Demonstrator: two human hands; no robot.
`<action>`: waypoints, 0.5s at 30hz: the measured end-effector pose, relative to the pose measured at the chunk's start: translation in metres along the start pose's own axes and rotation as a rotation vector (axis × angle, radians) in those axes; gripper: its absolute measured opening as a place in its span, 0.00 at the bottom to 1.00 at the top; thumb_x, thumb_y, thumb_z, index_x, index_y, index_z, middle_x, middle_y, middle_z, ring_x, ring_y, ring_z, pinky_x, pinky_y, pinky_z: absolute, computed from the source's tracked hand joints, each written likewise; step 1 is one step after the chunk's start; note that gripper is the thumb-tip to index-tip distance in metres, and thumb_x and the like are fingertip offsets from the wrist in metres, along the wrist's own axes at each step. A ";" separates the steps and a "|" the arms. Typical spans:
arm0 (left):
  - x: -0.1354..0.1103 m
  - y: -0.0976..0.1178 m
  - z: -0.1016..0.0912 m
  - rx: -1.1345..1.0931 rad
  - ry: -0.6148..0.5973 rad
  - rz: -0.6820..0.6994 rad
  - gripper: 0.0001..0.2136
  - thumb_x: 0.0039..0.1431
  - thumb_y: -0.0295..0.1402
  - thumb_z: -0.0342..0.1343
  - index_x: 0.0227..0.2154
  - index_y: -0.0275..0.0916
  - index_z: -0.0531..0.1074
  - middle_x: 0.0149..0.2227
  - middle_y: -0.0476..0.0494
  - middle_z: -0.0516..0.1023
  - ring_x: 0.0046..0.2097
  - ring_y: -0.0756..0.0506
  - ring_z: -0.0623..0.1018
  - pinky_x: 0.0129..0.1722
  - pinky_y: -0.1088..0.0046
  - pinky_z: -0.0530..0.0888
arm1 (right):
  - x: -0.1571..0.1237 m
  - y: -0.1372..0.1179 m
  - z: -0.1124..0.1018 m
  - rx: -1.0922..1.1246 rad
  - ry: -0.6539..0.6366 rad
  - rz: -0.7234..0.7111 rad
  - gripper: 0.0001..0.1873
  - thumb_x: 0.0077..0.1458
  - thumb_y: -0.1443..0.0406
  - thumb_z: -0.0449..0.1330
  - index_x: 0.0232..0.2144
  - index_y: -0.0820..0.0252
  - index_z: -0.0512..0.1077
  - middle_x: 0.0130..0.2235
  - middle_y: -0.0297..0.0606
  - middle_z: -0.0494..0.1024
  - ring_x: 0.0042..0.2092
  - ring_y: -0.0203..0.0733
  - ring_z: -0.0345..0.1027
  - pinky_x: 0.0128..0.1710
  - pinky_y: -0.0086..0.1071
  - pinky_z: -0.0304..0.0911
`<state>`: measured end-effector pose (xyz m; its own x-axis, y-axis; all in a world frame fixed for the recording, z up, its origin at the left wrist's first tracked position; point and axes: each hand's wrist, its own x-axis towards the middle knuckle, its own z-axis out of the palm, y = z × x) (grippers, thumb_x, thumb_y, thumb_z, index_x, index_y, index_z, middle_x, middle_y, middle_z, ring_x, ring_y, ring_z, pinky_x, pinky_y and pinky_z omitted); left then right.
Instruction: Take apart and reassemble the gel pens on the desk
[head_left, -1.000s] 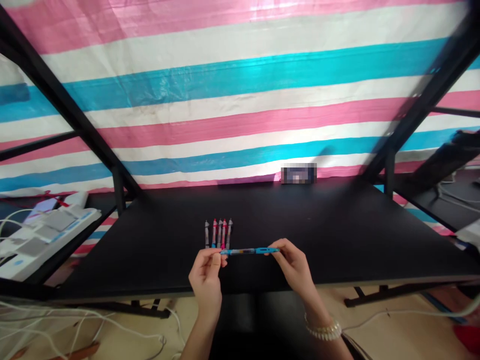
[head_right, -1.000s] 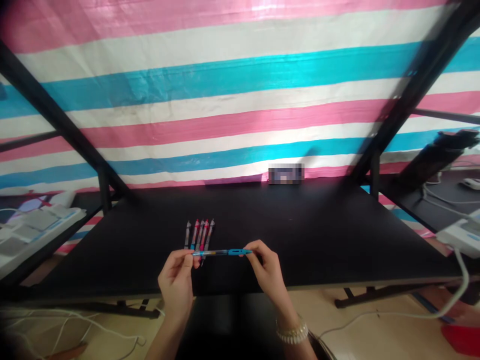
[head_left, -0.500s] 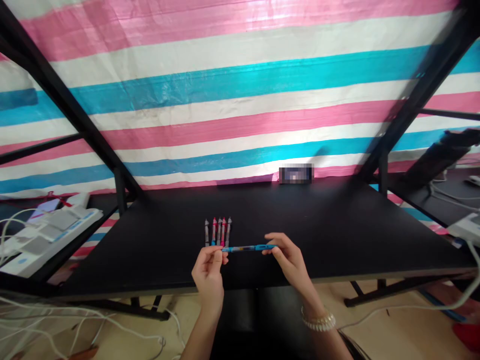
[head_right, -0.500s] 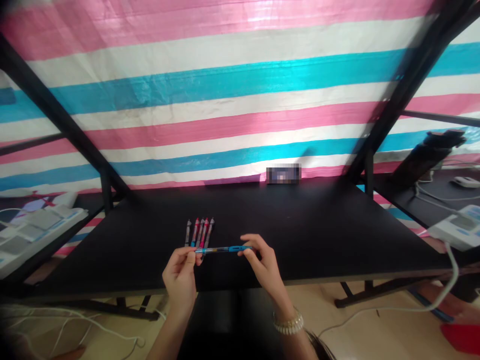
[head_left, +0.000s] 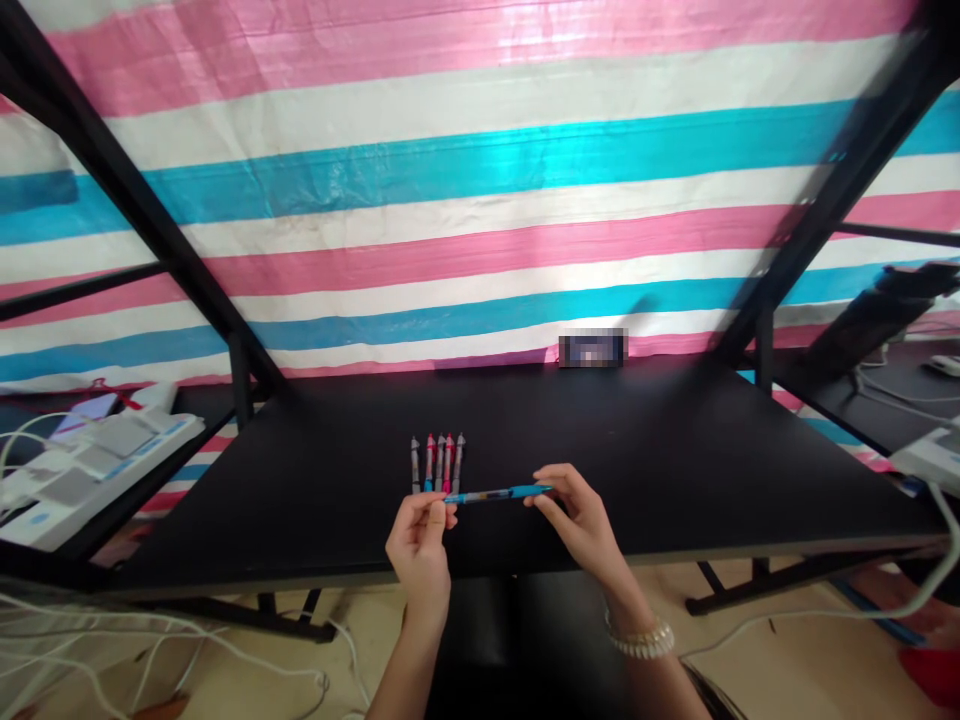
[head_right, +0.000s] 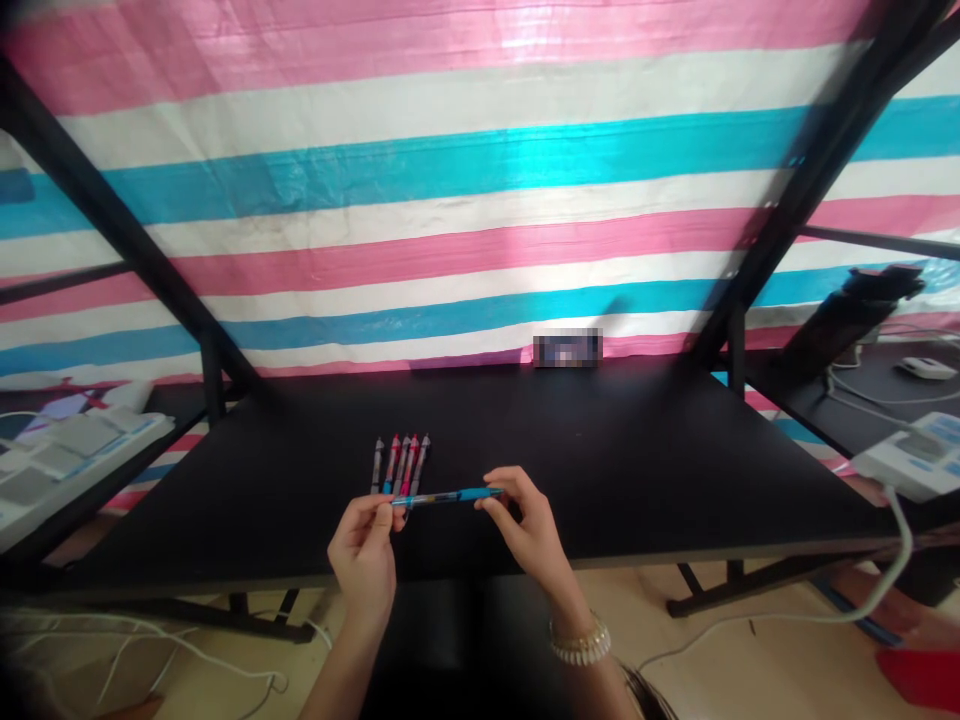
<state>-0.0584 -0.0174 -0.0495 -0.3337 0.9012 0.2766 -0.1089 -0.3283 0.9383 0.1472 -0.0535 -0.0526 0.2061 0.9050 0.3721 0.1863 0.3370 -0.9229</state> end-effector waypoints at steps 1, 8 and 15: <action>0.000 0.000 0.000 0.000 0.001 0.002 0.08 0.57 0.38 0.67 0.31 0.38 0.81 0.26 0.48 0.81 0.25 0.48 0.78 0.28 0.73 0.75 | 0.000 0.001 0.000 -0.004 -0.001 0.001 0.06 0.65 0.61 0.63 0.43 0.54 0.74 0.33 0.36 0.84 0.35 0.45 0.76 0.39 0.37 0.68; -0.001 -0.003 -0.001 0.015 0.028 0.030 0.06 0.58 0.36 0.66 0.30 0.39 0.80 0.25 0.49 0.80 0.25 0.48 0.79 0.28 0.75 0.75 | -0.001 0.002 0.002 -0.057 -0.010 0.036 0.05 0.65 0.62 0.62 0.36 0.55 0.74 0.24 0.31 0.78 0.27 0.40 0.69 0.31 0.32 0.60; 0.001 -0.005 0.000 0.044 0.052 0.069 0.04 0.57 0.33 0.65 0.29 0.39 0.80 0.25 0.51 0.79 0.25 0.49 0.79 0.27 0.77 0.75 | -0.001 -0.001 0.003 -0.075 -0.030 0.051 0.08 0.67 0.61 0.59 0.33 0.55 0.72 0.23 0.29 0.74 0.26 0.38 0.66 0.30 0.31 0.58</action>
<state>-0.0578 -0.0151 -0.0542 -0.3874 0.8604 0.3311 -0.0428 -0.3755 0.9258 0.1440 -0.0538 -0.0523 0.1884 0.9283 0.3204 0.2481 0.2707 -0.9301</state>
